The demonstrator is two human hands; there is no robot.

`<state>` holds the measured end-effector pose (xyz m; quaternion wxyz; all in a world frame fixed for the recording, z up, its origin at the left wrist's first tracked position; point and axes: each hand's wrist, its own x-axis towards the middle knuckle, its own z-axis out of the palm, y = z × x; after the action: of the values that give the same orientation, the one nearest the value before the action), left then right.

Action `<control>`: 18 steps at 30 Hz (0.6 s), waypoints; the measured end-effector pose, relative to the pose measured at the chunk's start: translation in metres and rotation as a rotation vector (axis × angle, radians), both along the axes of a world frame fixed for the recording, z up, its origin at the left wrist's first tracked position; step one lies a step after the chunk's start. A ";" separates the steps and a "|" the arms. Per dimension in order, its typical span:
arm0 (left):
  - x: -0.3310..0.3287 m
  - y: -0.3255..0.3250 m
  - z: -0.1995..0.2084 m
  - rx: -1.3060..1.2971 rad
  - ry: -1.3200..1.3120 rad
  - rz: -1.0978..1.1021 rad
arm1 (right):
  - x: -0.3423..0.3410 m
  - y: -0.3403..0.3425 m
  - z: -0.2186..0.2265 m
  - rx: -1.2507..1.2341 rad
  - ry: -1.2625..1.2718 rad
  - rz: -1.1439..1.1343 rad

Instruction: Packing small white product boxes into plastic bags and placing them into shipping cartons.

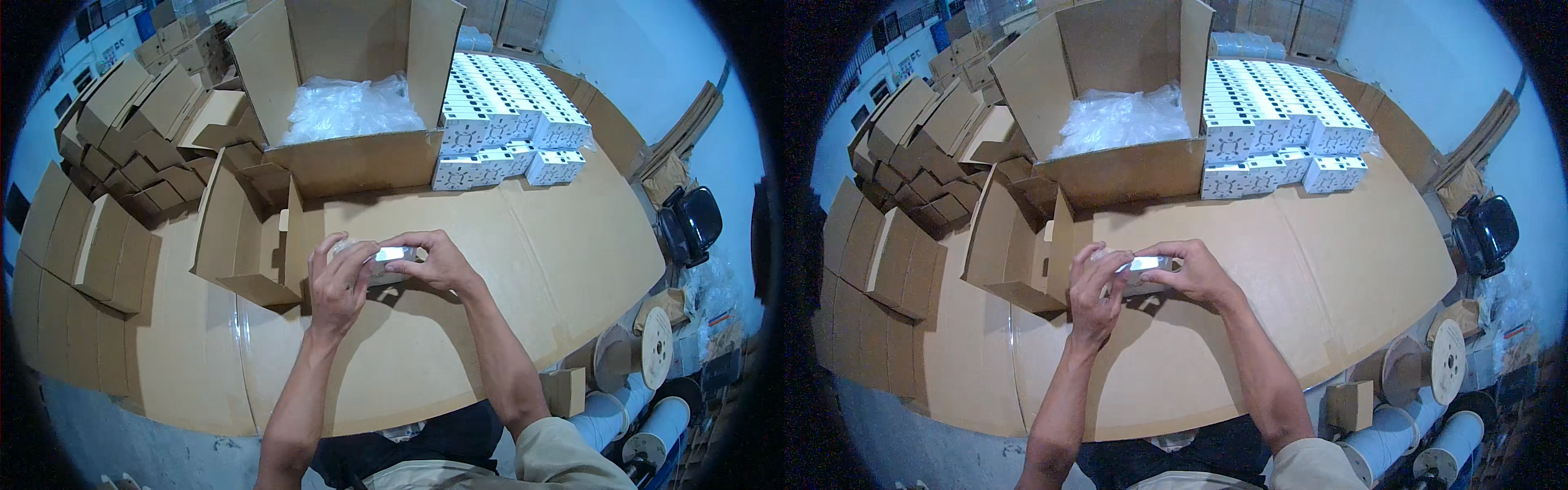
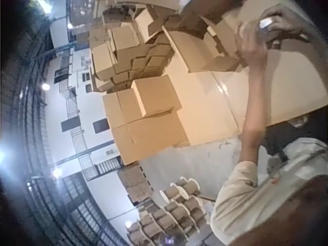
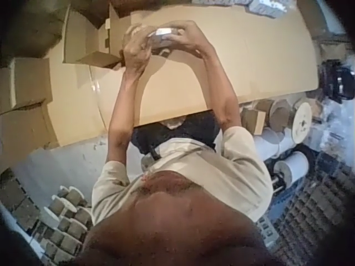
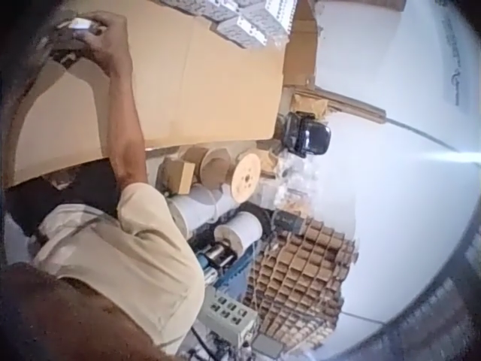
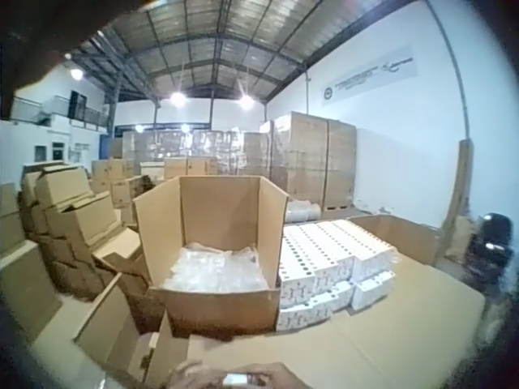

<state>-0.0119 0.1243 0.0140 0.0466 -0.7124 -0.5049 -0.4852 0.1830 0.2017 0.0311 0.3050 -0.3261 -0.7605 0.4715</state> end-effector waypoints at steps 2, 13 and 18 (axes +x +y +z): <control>0.001 0.002 -0.003 -0.039 -0.076 -0.038 | 0.000 0.000 0.001 -0.009 -0.010 0.003; -0.006 0.008 -0.010 -0.573 -0.838 -0.272 | -0.001 -0.002 0.000 -0.074 -0.063 -0.042; -0.010 0.011 -0.017 -0.674 -0.868 -0.281 | -0.004 0.000 -0.004 0.181 0.019 -0.068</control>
<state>-0.0216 0.1355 -0.0035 -0.4602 -0.4833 -0.5052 -0.5471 0.1793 0.2019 0.0270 0.3564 -0.3184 -0.7855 0.3932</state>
